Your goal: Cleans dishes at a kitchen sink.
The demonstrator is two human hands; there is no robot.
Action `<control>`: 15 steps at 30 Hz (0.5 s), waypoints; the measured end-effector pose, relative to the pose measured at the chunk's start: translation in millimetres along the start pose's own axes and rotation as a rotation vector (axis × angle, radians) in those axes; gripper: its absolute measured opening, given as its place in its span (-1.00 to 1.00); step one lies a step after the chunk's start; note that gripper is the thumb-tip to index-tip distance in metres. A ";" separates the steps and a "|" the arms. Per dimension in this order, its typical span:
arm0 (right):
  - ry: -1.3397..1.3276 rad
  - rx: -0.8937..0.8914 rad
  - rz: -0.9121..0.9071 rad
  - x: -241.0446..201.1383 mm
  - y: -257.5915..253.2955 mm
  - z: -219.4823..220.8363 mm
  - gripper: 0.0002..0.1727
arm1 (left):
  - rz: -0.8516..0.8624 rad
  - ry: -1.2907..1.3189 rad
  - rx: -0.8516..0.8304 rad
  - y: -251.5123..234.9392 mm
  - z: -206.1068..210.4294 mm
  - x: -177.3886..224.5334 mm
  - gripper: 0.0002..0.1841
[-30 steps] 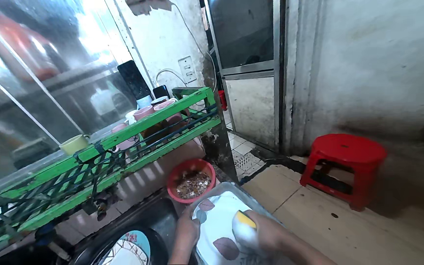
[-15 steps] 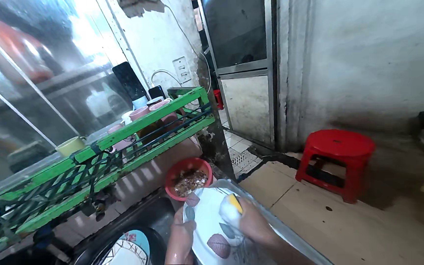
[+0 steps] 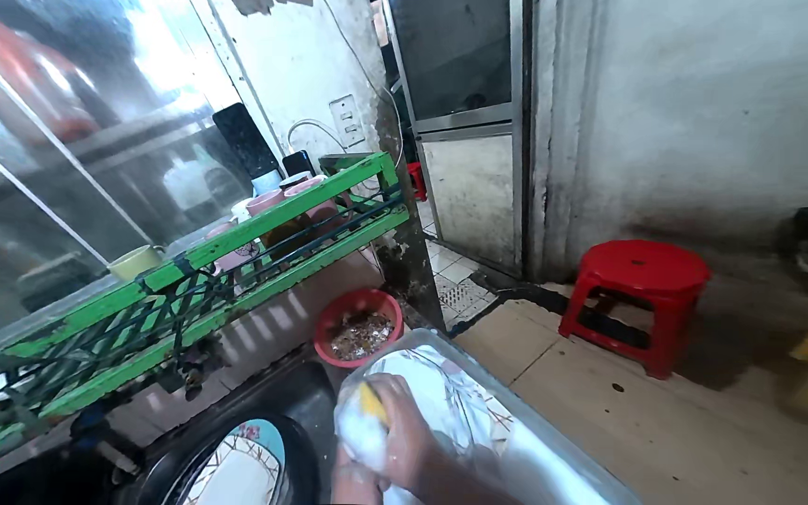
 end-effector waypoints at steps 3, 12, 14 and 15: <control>-0.061 0.006 0.197 30.0 -18.4 -10.3 -0.12 | 0.023 0.040 -0.025 8.4 -4.9 -1.4 -0.03; -0.013 -0.112 -0.116 -25.5 -0.8 -13.3 -0.21 | -0.207 -0.028 -0.167 4.2 -6.3 3.0 -0.71; -0.056 -0.094 -0.036 -11.2 -6.0 -13.1 -0.19 | -0.164 -0.004 -0.154 7.1 -7.2 3.2 -0.66; -0.026 -0.089 0.108 10.1 -15.5 -17.5 -0.18 | -0.140 0.015 -0.108 11.5 -8.8 0.3 -0.64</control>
Point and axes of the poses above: each hand's wrist, its own y-axis away from the middle knuckle, its own z-axis out of the palm, x = y × z, the point moved 8 cm from there along -y, towards the middle knuckle, and after that the axes turned 10 degrees about x, right-handed, at the moved point
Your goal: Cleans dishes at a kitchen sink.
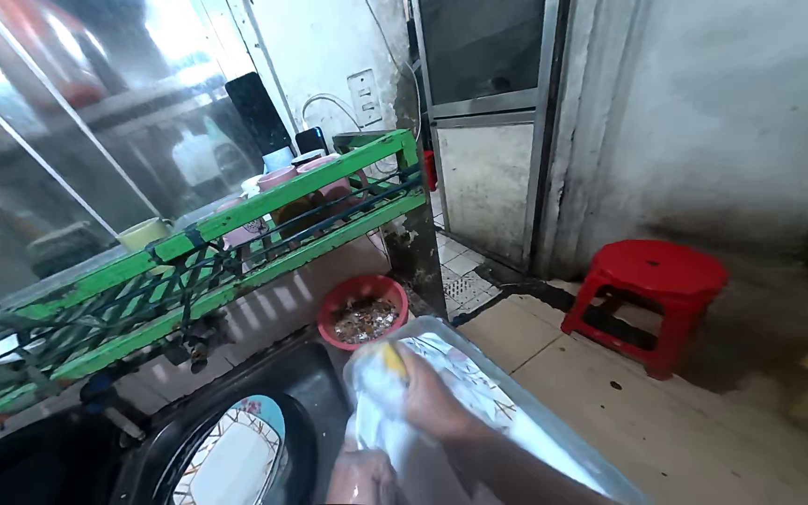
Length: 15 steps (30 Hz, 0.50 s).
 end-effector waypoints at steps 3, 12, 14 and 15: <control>0.127 0.012 0.333 43.7 -26.7 -20.9 -0.20 | 0.025 0.013 0.059 5.5 -2.4 -12.0 -0.62; -0.006 0.022 0.018 6.9 -6.1 0.8 -0.18 | 0.060 -0.038 -0.051 2.4 -5.8 0.5 -0.12; 0.082 0.035 0.315 43.9 -29.3 -15.1 -0.22 | 0.056 0.038 -0.070 3.5 -5.2 -6.7 -0.06; 0.110 0.028 0.344 47.4 -32.0 -17.6 -0.22 | 0.022 0.085 -0.066 3.8 -5.0 -8.9 -0.16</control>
Point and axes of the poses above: each hand's wrist, its own y-axis away from the middle knuckle, its own z-axis out of the palm, x = y × z, the point moved 8 cm from there along -y, towards the middle knuckle, and after that the axes turned 10 degrees about x, right-handed, at the moved point
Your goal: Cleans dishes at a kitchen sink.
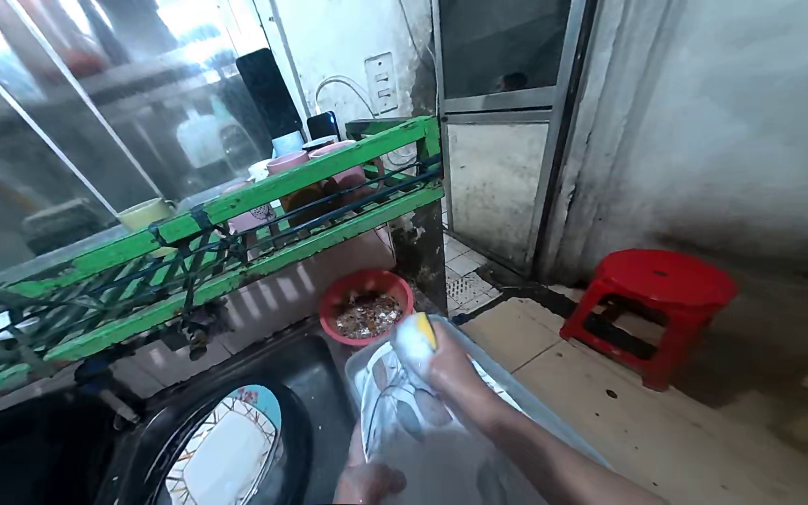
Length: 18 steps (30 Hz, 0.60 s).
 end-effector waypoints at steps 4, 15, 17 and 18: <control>-0.062 -0.077 -0.444 -53.3 62.7 20.6 -0.18 | -0.167 -0.029 -0.058 -5.0 0.1 5.7 -0.66; 0.031 -0.001 -0.465 -53.3 53.5 12.7 -0.28 | -0.195 -0.010 -0.072 -5.3 -4.4 1.0 -0.64; -0.035 0.072 -0.786 -74.8 87.8 22.6 -0.28 | -0.161 -0.061 -0.104 -7.3 -3.8 10.9 -0.63; -0.061 0.068 -0.781 -72.5 85.1 23.6 -0.27 | -0.125 -0.074 -0.086 -8.0 -4.3 13.9 -0.56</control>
Point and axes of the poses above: each hand's wrist, its own y-axis away from the middle knuckle, its own z-axis out of the palm, x = y × z, the point moved 8 cm from there along -y, towards the middle knuckle, and after that the axes turned 10 degrees about x, right-handed, at the moved point
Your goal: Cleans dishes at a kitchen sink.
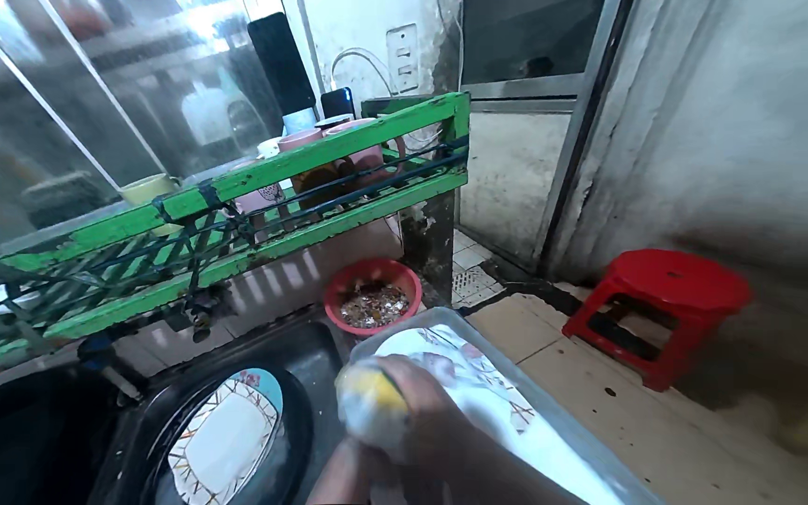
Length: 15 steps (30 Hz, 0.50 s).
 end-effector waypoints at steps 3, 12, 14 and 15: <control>0.030 -0.058 0.490 70.9 -13.5 -13.6 -0.23 | 0.079 0.035 0.015 1.1 -0.4 -4.7 -0.12; -0.029 -0.025 0.097 2.7 -1.1 -3.8 -0.23 | 0.026 0.024 -0.092 1.1 -0.3 -0.8 -0.46; 0.003 -0.041 0.437 58.4 -9.9 -15.4 -0.22 | 0.049 0.008 -0.046 4.8 -0.4 0.6 -0.05; 0.046 -0.008 0.567 80.5 -14.3 -25.2 -0.24 | 0.059 0.006 -0.019 5.4 -1.7 -0.3 0.01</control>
Point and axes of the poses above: each hand's wrist, its own y-axis away from the middle knuckle, its own z-axis out of the palm, x = y × z, the point moved 8 cm from there along -y, towards the middle knuckle, and after that the axes turned 10 degrees about x, right-handed, at the moved point
